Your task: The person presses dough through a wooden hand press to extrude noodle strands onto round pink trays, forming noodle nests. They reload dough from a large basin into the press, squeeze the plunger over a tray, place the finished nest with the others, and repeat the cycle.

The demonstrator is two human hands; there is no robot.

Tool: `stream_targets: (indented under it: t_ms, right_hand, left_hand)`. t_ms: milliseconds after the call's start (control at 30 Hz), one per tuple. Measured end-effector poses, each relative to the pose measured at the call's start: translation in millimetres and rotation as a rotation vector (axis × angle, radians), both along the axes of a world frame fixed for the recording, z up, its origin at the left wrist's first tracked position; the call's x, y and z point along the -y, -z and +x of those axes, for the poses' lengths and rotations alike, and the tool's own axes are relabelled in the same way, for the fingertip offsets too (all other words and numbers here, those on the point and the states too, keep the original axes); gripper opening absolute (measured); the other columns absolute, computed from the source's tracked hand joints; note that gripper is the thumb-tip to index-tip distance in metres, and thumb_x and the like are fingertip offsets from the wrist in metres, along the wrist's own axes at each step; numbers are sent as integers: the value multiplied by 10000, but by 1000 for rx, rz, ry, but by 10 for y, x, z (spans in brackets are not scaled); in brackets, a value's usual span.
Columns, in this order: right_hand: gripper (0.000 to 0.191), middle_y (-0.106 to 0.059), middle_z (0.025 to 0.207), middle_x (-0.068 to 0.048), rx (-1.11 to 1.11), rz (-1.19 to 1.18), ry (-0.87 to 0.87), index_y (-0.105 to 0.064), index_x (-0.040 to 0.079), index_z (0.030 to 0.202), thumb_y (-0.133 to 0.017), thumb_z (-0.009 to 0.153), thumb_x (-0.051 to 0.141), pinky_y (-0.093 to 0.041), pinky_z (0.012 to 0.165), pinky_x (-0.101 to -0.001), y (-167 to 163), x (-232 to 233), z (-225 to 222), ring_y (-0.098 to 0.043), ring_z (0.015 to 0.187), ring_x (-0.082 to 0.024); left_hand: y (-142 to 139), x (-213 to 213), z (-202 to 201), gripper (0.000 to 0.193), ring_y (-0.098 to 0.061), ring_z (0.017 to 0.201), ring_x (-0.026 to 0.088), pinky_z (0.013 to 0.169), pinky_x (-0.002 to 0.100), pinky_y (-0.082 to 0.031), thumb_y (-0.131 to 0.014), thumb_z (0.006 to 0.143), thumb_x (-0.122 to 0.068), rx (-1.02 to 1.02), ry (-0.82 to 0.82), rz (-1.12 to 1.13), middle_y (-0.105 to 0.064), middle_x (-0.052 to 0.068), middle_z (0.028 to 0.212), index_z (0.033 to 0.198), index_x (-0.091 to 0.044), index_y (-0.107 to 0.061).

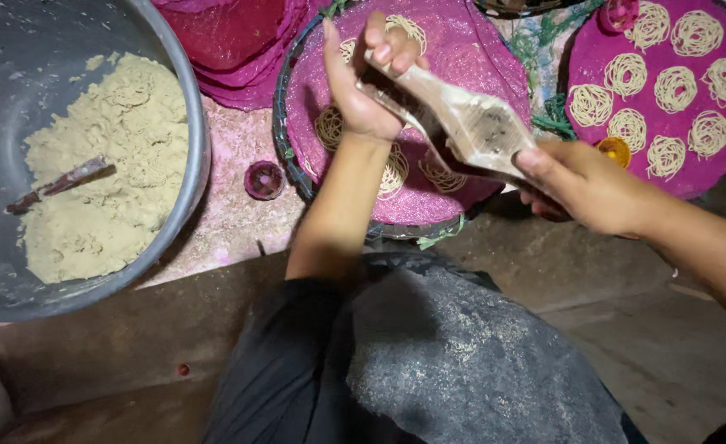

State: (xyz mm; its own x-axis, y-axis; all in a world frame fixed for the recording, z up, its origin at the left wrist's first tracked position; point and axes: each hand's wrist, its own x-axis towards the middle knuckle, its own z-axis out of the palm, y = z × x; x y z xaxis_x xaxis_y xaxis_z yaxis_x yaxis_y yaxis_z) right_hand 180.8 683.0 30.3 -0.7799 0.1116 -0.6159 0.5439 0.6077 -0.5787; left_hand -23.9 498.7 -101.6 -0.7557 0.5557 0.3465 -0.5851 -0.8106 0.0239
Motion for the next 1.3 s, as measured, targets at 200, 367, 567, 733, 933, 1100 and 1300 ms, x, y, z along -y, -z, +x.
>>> stream_targets:
  t_ms: [200, 367, 567, 733, 933, 1100, 1300]
  right_hand:
    - [700, -714, 805, -126, 147, 128, 27, -719, -4, 1064, -377, 1038, 607, -571, 687, -381, -88, -211, 62, -715, 709, -212]
    - [615, -695, 799, -95, -63, 133, 9, -669, 40, 1199, -380, 1021, 552, -545, 676, -335, 18, -286, -41, -680, 716, -180]
    - [567, -657, 766, -53, -60, -86, 56, -675, 63, 1102, -391, 1018, 547, -500, 605, -312, 166, -441, 37, -633, 680, -147]
    - [580, -631, 754, -74, -143, -28, 16, -671, 13, 1002, -410, 1082, 525, -469, 601, -325, 337, -563, 108, -578, 671, -166]
    - [534, -655, 801, -66, -260, -32, 124, -658, 21, 1037, -427, 1075, 501, -495, 657, -315, 471, -728, 180, -608, 719, -155]
    - [741, -712, 798, -98, -203, -208, 77, -694, 20, 931, -304, 1046, 640, -531, 721, -311, 444, -812, 286, -679, 751, -189]
    - [762, -752, 862, -99, 221, -439, 228, -703, 69, 1050, -314, 892, 705, -589, 762, -376, 366, -640, 58, -713, 795, -227]
  left_hand:
    - [102, -174, 261, 555, -613, 818, 156, 896, 397, -532, -388, 1100, -653, 111, -2, 19, -584, -26, 803, 901, -164, -558]
    - [76, -305, 13, 507, -606, 934, 177, 947, 389, -509, -392, 1058, -603, 31, 6, 33, -620, 1, 902, 997, -136, -580]
    - [407, -192, 58, 621, -637, 813, 159, 632, 341, -500, -205, 1015, -508, 45, 295, -1078, -704, 83, 1019, 1248, -73, -582]
    - [889, -134, 287, 609, -372, 502, 63, 392, 220, -264, -120, 1064, -386, -320, 519, -1261, -723, 70, 932, 1389, -68, -526]
    - [550, 400, 636, 614, -478, 493, 81, 528, 227, -482, -322, 1105, -384, -1040, -35, -1576, -776, 9, 1255, 1648, -109, -241]
    - [128, 463, 498, 656, -648, 950, 167, 897, 338, -550, -560, 1069, -353, -808, -146, -1296, -700, 114, 1318, 1611, -35, -373]
    - [-163, -211, 82, 632, -635, 1049, 219, 1119, 430, -446, -475, 970, -625, 89, 212, -166, -619, 53, 1070, 1239, -61, -567]
